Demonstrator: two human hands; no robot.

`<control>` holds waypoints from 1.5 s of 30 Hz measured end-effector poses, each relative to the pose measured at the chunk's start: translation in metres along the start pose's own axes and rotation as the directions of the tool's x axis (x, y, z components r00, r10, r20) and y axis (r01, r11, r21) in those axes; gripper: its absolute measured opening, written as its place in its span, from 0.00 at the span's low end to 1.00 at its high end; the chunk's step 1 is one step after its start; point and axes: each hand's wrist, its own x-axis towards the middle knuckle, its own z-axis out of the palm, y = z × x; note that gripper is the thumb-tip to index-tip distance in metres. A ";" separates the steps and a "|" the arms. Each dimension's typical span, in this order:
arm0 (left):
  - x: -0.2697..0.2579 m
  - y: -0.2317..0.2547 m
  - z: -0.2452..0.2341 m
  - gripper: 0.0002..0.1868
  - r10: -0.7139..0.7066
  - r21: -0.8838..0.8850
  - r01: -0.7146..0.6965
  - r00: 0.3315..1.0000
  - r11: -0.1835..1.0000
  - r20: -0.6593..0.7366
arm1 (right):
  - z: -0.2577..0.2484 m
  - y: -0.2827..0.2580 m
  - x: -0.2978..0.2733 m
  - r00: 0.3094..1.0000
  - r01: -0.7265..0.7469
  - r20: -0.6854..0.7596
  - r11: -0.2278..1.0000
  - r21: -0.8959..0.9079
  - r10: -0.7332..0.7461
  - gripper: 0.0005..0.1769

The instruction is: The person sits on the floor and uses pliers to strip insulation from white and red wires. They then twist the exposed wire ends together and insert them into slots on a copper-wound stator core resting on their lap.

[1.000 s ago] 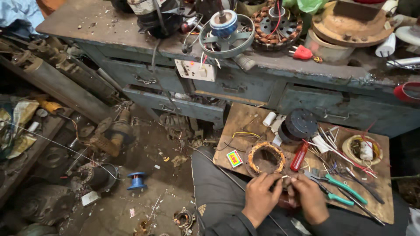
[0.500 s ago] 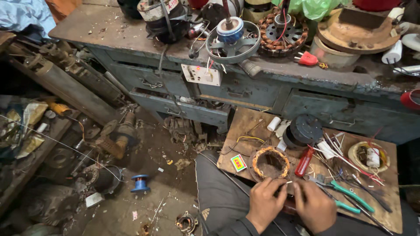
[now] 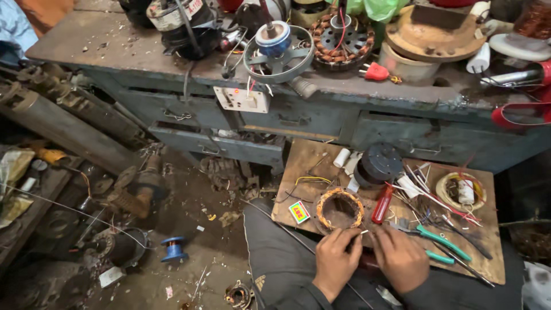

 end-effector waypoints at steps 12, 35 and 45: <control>0.002 0.004 -0.005 0.07 -0.005 -0.001 0.005 1.000 1.000 0.011 | 0.017 0.016 -0.021 0.776 -0.629 0.415 0.625 0.463 0.474 0.18; 0.001 0.005 -0.002 0.07 -0.009 0.016 0.009 1.000 1.000 -0.013 | -0.014 -0.017 0.009 0.969 -0.230 0.145 0.941 0.249 0.198 0.12; 0.000 0.005 -0.002 0.07 -0.036 0.009 0.036 0.999 0.999 -0.011 | -0.003 -0.001 -0.002 0.655 -0.749 0.495 0.578 0.324 0.571 0.14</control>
